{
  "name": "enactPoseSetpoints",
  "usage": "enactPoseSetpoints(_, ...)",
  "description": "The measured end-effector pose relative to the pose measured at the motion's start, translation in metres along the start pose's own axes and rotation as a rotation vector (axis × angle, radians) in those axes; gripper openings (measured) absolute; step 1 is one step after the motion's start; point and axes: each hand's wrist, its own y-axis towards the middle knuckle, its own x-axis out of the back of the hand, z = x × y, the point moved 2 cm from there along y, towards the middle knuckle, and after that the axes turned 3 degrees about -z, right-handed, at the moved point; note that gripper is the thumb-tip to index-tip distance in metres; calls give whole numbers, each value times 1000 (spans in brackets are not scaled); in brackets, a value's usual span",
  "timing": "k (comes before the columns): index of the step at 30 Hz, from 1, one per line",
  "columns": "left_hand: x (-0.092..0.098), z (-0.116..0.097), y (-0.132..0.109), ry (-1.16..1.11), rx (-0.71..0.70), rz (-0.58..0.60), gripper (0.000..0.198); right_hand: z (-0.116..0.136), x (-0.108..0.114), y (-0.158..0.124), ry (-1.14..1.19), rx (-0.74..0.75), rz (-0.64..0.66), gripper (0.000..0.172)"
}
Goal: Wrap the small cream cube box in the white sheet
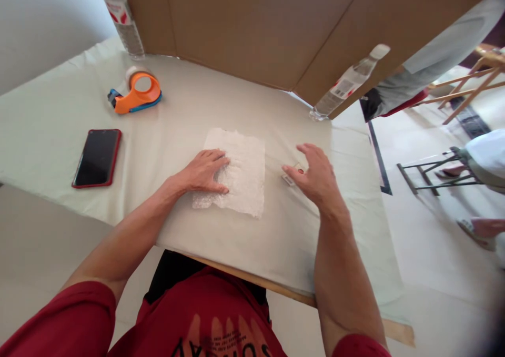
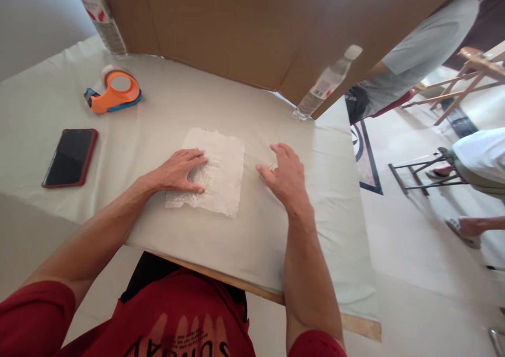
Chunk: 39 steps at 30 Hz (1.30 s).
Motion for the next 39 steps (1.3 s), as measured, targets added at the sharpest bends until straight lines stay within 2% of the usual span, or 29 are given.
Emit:
enactPoseSetpoints(2, 2, -2, 0, -8, 5, 21, 89, -19, 7, -7, -68, -101, 76, 68)
enactPoseSetpoints(3, 2, -3, 0, -7, 8, 31, 90, -26, 7, -12, -83, -134, 114, 68)
enactPoseSetpoints(5, 4, -4, 0, 1, 20, 49, 93, -33, 5, -19, -73, -164, 132, 59)
enactPoseSetpoints(7, 5, -5, 0, 6, 33, 62, 96, -29, 3, -24, -14, -150, 84, 50)
enactPoseSetpoints(10, 5, -4, 0, -12, 27, 61, 100, -1, 5, -24, 142, -70, 8, 48)
enactPoseSetpoints(12, 5, -3, 0, -28, 14, 50, 101, 25, 3, -21, 248, 29, 9, 47)
enactPoseSetpoints(16, 3, 0, 0, -49, 1, 23, 106, 70, -20, -13, 384, 213, 100, 47)
enactPoseSetpoints(19, 1, 2, -1, -70, -29, -6, 105, 81, -50, -9, 446, 285, 251, 49)
enactPoseSetpoints(22, -2, 5, 0, -77, -44, -16, 106, 79, -70, -10, 495, 274, 333, 57)
enactPoseSetpoints(26, -4, 7, 0, -71, -40, -4, 109, 73, -75, -17, 570, 153, 334, 68)
enactPoseSetpoints(31, 0, 4, 0, -60, -18, 21, 107, 72, -80, -22, 603, 72, 292, 61)
enactPoseSetpoints(39, 2, 2, -1, -81, -22, 17, 105, 72, -83, -23, 596, 111, 284, 61)
